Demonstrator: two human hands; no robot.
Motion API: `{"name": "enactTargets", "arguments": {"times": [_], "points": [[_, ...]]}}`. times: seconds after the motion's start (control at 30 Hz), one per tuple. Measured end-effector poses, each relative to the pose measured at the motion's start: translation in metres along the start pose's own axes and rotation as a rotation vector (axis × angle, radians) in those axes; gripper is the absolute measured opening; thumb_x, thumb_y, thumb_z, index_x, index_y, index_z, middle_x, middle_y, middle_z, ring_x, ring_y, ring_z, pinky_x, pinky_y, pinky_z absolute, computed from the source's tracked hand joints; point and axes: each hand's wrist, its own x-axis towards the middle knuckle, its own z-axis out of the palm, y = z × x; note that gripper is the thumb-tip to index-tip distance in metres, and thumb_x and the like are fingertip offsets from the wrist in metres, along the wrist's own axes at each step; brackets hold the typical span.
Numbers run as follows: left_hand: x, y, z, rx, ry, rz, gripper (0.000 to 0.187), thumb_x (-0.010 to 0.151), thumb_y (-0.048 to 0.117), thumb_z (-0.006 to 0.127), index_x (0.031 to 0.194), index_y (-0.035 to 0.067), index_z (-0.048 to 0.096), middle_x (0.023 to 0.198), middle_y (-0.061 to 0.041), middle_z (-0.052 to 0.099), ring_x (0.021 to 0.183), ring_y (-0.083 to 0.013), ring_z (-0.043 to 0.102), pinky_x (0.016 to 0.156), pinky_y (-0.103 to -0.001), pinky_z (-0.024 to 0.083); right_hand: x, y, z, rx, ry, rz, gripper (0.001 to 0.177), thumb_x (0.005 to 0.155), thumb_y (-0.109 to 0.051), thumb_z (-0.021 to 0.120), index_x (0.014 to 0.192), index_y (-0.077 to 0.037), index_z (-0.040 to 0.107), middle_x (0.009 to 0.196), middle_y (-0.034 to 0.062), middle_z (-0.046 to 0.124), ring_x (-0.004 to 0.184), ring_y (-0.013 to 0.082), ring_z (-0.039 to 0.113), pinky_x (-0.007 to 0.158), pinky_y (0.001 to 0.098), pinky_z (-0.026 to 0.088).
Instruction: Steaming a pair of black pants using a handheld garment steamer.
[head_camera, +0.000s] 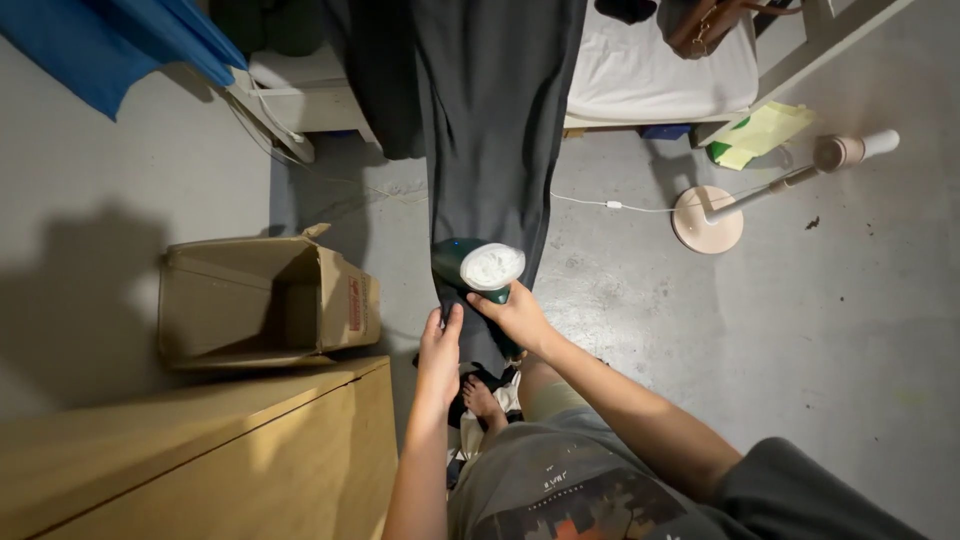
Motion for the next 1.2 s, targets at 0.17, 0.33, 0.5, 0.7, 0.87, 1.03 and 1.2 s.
{"name": "enactTargets", "arguments": {"times": [0.17, 0.33, 0.5, 0.7, 0.87, 1.03, 1.2], "points": [[0.025, -0.055, -0.042, 0.307, 0.072, 0.099, 0.031, 0.101, 0.023, 0.072, 0.112, -0.004, 0.061, 0.098, -0.006, 0.061, 0.088, -0.0135, 0.054, 0.076, -0.030, 0.047, 0.022, 0.005, 0.001, -0.051, 0.043, -0.049, 0.043, 0.085, -0.022, 0.080, 0.119, 0.002, 0.068, 0.112, 0.0091, 0.076, 0.105, 0.0156, 0.070, 0.092, 0.0311, 0.054], [0.012, -0.053, -0.047, 0.223, 0.078, 0.111, 0.023, 0.092, 0.016, 0.070, 0.111, 0.004, 0.065, 0.101, -0.002, 0.071, 0.089, -0.0097, 0.062, 0.078, -0.027, 0.051, 0.043, -0.004, 0.012, -0.056, 0.061, 0.018, 0.043, 0.083, -0.024, 0.081, 0.116, 0.002, 0.067, 0.103, 0.0092, 0.077, 0.092, 0.0159, 0.070, 0.080, 0.0312, 0.056], [0.018, -0.097, -0.087, 0.311, -0.062, 0.028, 0.015, 0.092, 0.010, 0.073, 0.101, 0.000, 0.066, 0.090, -0.007, 0.071, 0.080, -0.0117, 0.062, 0.071, -0.029, 0.049, 0.075, -0.008, 0.025, -0.067, 0.018, -0.039, 0.044, 0.084, -0.025, 0.079, 0.118, -0.001, 0.066, 0.104, 0.0070, 0.076, 0.093, 0.0145, 0.069, 0.084, 0.0306, 0.054], [0.002, -0.100, -0.100, 0.321, 0.070, 0.032, 0.015, 0.091, 0.007, 0.073, 0.099, -0.003, 0.064, 0.086, -0.006, 0.066, 0.079, -0.0125, 0.059, 0.071, -0.028, 0.048, 0.116, -0.040, 0.027, -0.058, 0.126, -0.222, 0.041, 0.087, -0.023, 0.079, 0.118, -0.001, 0.065, 0.109, 0.0090, 0.076, 0.103, 0.0169, 0.070, 0.093, 0.0313, 0.053], [0.019, -0.099, -0.091, 0.367, 0.205, 0.033, 0.028, 0.086, 0.008, 0.058, 0.114, 0.007, 0.061, 0.092, -0.004, 0.068, 0.082, -0.0125, 0.062, 0.073, -0.028, 0.050, 0.072, -0.021, 0.024, -0.138, 0.090, -0.169, 0.042, 0.084, -0.020, 0.079, 0.119, -0.001, 0.066, 0.112, 0.0109, 0.077, 0.105, 0.0198, 0.072, 0.093, 0.0329, 0.053], [0.003, -0.071, -0.067, 0.360, 0.095, 0.310, 0.021, 0.090, 0.011, 0.067, 0.106, -0.002, 0.063, 0.102, -0.007, 0.064, 0.092, -0.0149, 0.060, 0.080, -0.030, 0.050, 0.074, -0.010, 0.021, -0.185, 0.035, -0.147, 0.041, 0.083, -0.020, 0.080, 0.118, -0.002, 0.068, 0.113, 0.0128, 0.078, 0.108, 0.0211, 0.073, 0.094, 0.0340, 0.054], [-0.001, -0.053, -0.044, 0.439, 0.290, 0.137, 0.035, 0.097, 0.037, 0.063, 0.109, 0.004, 0.071, 0.089, -0.003, 0.074, 0.082, -0.0115, 0.066, 0.077, -0.027, 0.053, 0.116, -0.059, 0.013, -0.203, 0.203, -0.220, 0.040, 0.085, -0.019, 0.079, 0.119, -0.002, 0.066, 0.113, 0.0138, 0.077, 0.108, 0.0218, 0.073, 0.094, 0.0344, 0.054]]}}
